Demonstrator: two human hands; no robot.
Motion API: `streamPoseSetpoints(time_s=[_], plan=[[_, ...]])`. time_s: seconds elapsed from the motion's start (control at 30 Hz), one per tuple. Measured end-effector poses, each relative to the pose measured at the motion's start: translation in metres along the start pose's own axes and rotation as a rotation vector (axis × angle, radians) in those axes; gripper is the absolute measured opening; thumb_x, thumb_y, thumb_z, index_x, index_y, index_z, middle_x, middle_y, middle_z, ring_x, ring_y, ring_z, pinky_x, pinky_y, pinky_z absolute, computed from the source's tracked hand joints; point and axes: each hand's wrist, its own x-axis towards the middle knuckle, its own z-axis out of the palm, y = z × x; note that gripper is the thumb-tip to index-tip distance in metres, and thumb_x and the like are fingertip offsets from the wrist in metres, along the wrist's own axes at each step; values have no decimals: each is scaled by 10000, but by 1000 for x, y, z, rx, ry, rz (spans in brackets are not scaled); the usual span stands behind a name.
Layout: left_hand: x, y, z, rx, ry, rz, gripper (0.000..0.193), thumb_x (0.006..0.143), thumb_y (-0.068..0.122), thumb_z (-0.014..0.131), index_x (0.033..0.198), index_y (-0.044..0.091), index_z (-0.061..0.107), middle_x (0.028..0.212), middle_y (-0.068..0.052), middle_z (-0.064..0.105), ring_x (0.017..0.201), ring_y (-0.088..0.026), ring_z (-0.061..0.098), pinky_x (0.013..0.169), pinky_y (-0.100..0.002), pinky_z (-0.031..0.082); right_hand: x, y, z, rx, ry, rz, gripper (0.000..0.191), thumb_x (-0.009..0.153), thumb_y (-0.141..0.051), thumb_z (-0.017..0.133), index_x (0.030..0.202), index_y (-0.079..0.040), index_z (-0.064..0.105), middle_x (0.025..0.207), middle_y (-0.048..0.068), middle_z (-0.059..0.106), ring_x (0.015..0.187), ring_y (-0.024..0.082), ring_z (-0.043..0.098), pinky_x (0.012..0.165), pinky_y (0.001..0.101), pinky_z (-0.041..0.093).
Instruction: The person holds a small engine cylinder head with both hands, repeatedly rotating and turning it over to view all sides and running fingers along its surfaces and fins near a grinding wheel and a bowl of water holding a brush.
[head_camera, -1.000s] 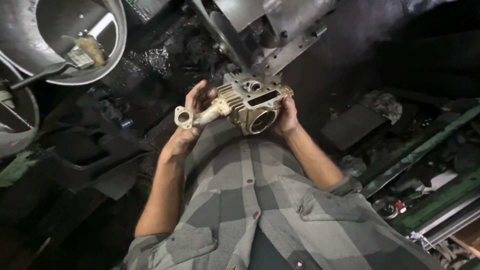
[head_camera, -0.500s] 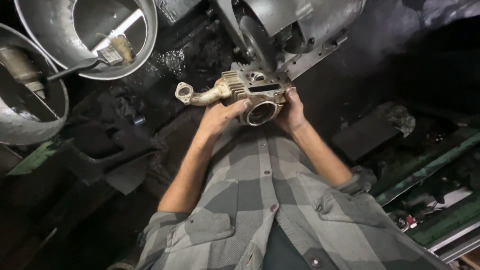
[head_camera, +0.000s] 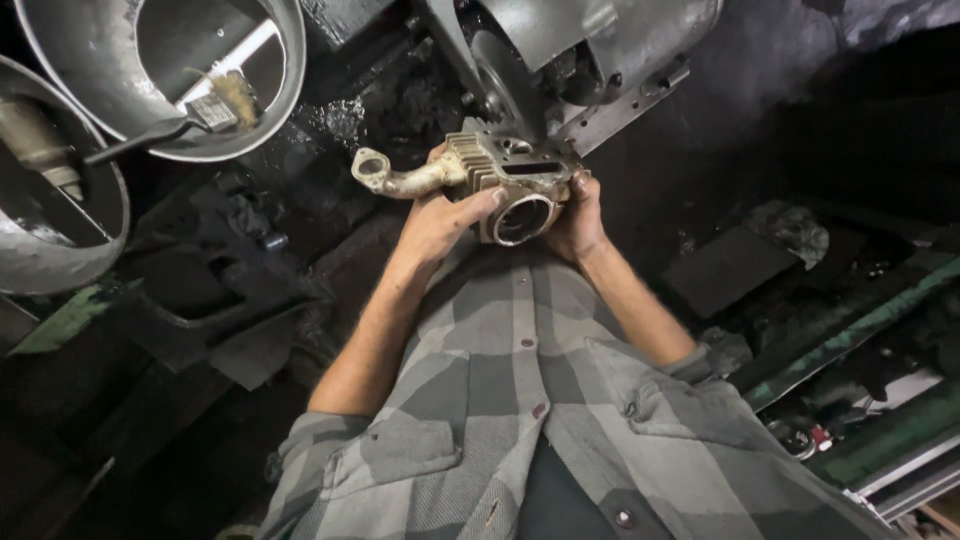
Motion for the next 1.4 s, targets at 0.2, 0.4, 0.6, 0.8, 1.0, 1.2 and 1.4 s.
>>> streamPoseSetpoints(time_s=[0.2, 0.4, 0.6, 0.8, 1.0, 1.2, 1.4], plan=[[3, -3, 3, 12, -26, -13, 855, 812, 191, 853, 1485, -13, 366, 1339, -102, 602, 1261, -191, 574, 1121, -361, 471, -6, -1, -5, 54, -24, 25, 835, 891, -647, 666, 1421, -9, 561, 1406, 145, 632, 1309, 301, 614, 1164, 472, 485], [14, -19, 6, -109, -86, -59, 742, 837, 151, 831, 1423, -2, 403, 1290, -96, 605, 1215, -194, 597, 1097, -374, 498, -9, 0, -12, -5, 32, -80, 824, 905, -638, 685, 1399, 11, 572, 1375, 164, 644, 1277, 309, 626, 1152, 460, 485], [25, -40, -1, -60, -139, -114, 576, 888, 197, 778, 1362, -18, 530, 1251, -103, 657, 1157, -189, 623, 1035, -357, 518, -10, 3, -17, -14, 191, -93, 712, 968, -580, 603, 1401, -19, 537, 1373, 144, 639, 1272, 290, 623, 1137, 460, 497], [31, -52, -6, -40, -120, -227, 496, 882, 263, 753, 1273, -27, 654, 1214, -110, 713, 1099, -189, 662, 989, -350, 522, -13, 3, -17, -31, 121, -71, 693, 1016, -559, 535, 1438, -9, 534, 1401, 141, 630, 1289, 276, 614, 1151, 455, 482], [31, -50, -5, 20, -139, -284, 471, 889, 289, 747, 1236, -26, 696, 1198, -112, 732, 1092, -192, 665, 989, -349, 509, -16, 5, -20, -24, 182, -76, 678, 1009, -552, 526, 1426, -17, 525, 1399, 142, 627, 1298, 276, 609, 1153, 451, 485], [32, -54, 7, 38, -268, -263, 504, 931, 298, 730, 1313, -23, 662, 1291, -100, 695, 1204, -198, 622, 1071, -357, 472, -32, 8, -38, 27, 222, -121, 635, 1003, -485, 524, 1453, -38, 490, 1437, 141, 587, 1327, 292, 585, 1167, 476, 473], [16, -58, 5, -25, -629, 167, 1045, 789, 98, 869, 1557, 90, 161, 1500, -96, 479, 1397, -219, 470, 1206, -405, 345, -67, -5, -49, 8, 13, -349, 963, 740, -370, 841, 1533, -118, 355, 1471, 98, 529, 1395, 302, 535, 1218, 502, 437]])
